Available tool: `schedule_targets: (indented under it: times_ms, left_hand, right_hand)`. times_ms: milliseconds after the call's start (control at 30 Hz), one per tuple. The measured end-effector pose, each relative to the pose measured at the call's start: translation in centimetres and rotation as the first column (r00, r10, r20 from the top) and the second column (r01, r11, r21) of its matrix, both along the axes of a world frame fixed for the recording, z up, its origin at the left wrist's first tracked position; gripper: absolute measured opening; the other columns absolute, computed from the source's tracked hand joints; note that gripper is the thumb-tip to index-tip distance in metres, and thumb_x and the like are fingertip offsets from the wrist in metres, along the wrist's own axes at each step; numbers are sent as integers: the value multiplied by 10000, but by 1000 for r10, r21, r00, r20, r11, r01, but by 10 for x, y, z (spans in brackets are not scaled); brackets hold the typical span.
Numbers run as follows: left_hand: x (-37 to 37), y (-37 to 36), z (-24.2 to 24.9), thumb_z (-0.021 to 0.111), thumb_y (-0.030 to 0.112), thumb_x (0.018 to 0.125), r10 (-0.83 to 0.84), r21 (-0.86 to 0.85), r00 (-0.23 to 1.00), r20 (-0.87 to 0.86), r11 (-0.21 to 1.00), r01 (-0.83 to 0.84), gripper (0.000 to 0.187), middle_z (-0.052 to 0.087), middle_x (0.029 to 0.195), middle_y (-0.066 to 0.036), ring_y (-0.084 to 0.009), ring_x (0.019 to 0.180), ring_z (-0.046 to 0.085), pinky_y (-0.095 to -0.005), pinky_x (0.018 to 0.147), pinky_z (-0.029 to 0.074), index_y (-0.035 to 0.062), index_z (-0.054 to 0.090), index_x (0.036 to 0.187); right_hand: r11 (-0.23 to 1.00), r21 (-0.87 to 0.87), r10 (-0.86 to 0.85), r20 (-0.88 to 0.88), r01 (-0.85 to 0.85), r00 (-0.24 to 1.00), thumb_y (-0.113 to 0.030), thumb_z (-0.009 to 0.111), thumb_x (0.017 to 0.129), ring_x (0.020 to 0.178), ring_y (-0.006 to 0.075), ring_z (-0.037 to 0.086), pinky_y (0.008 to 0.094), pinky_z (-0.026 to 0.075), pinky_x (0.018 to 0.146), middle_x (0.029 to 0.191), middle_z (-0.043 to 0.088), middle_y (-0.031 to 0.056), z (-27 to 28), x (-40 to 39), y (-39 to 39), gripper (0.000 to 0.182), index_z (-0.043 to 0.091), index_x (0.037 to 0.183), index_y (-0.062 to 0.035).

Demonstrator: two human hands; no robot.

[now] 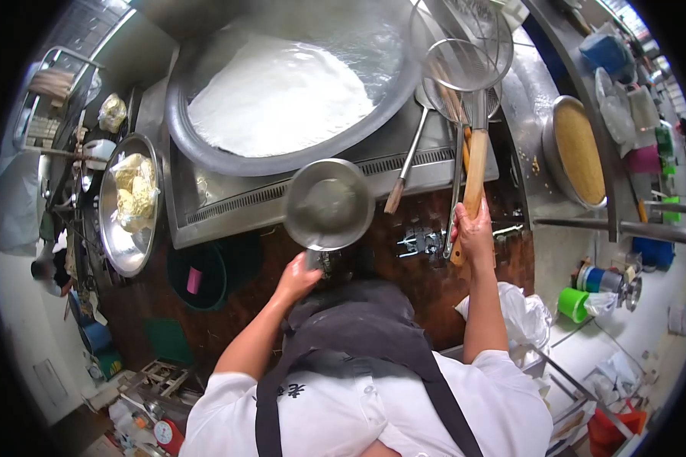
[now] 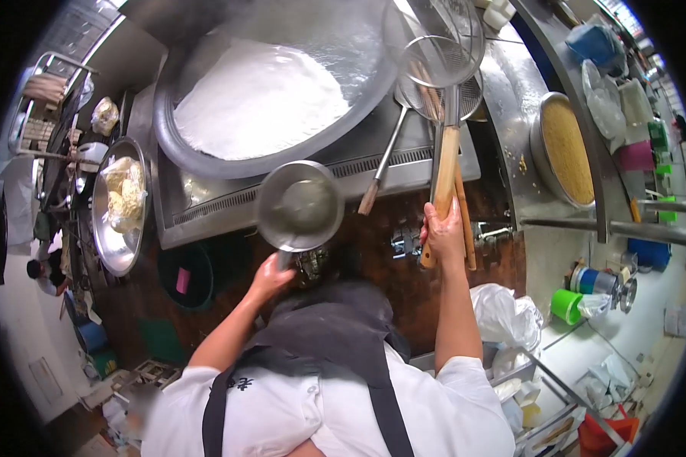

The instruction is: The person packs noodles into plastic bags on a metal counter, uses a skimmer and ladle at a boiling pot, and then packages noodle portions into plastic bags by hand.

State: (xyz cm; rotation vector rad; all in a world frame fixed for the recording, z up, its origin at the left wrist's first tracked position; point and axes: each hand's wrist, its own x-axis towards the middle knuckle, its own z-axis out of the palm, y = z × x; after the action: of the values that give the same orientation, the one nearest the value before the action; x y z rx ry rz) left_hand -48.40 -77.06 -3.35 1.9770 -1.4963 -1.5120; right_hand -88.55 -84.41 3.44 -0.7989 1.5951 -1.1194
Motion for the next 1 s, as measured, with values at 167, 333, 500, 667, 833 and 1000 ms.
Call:
schedule_targets:
  times_ms: [167, 333, 500, 667, 833, 1000]
  left_hand:
    - [-95, -76, 35, 657, 213, 781, -240, 55, 955, -176, 966, 253, 371, 568, 697, -153, -253, 595, 592, -402, 552, 477, -4, 499, 1039]
    - [-57, -58, 59, 678, 193, 775, -115, 20, 952, -285, 992, 126, 346, 522, 622, -63, -160, 477, 517, -336, 449, 422, 25, 500, 1019]
    - [69, 48, 41, 711, 181, 760, 228, 47, 947, -225, 974, -223, 356, 513, 632, -30, -136, 473, 514, -313, 443, 412, 31, 505, 1009]
    - [149, 160, 30, 710, 115, 792, 582, 5, 768, -267, 798, -603, 342, 510, 641, -25, -120, 459, 511, -285, 420, 431, 16, 489, 1034]
    - [187, 212, 9, 705, 104, 846, 772, 117, 495, -400, 578, -807, 349, 509, 635, -31, -124, 398, 484, -285, 345, 416, 35, 445, 1068]
    - [227, 238, 13, 692, 213, 900, 757, 190, 396, -519, 554, -811, 258, 499, 642, -18, -116, 438, 496, -268, 383, 418, 79, 497, 1004]
  right_hand:
    - [986, -84, 64, -612, -145, 789, -201, 615, 936, 633, 337, 638, 430, 512, 566, 801, 641, 213, 24, 12, -76, 481, 403, 1317, 3]
    - [964, 24, 144, -882, -264, 448, -197, 555, 942, 827, 474, 655, 513, 527, 756, 942, 646, 338, 29, 27, -138, 419, 441, 1265, 44]
    - [881, 281, 473, -540, -380, 697, -170, 540, 952, 590, 319, 639, 435, 535, 525, 832, 622, 226, 18, 72, -106, 283, 426, 1141, 8]
    - [824, 272, 487, 106, -497, 867, -121, 616, 923, 477, 162, 551, 363, 507, 404, 706, 508, 54, 12, 172, -37, 277, 384, 1062, -59]
    - [767, 213, 466, 465, -605, 753, -151, 635, 927, 512, 147, 557, 345, 524, 459, 712, 530, 29, 27, 265, -1, 231, 429, 1018, -98]
    - [709, 144, 539, 521, -691, 662, -168, 639, 929, 512, 141, 563, 321, 516, 448, 718, 545, 27, 49, 323, 25, 218, 456, 1035, -118]
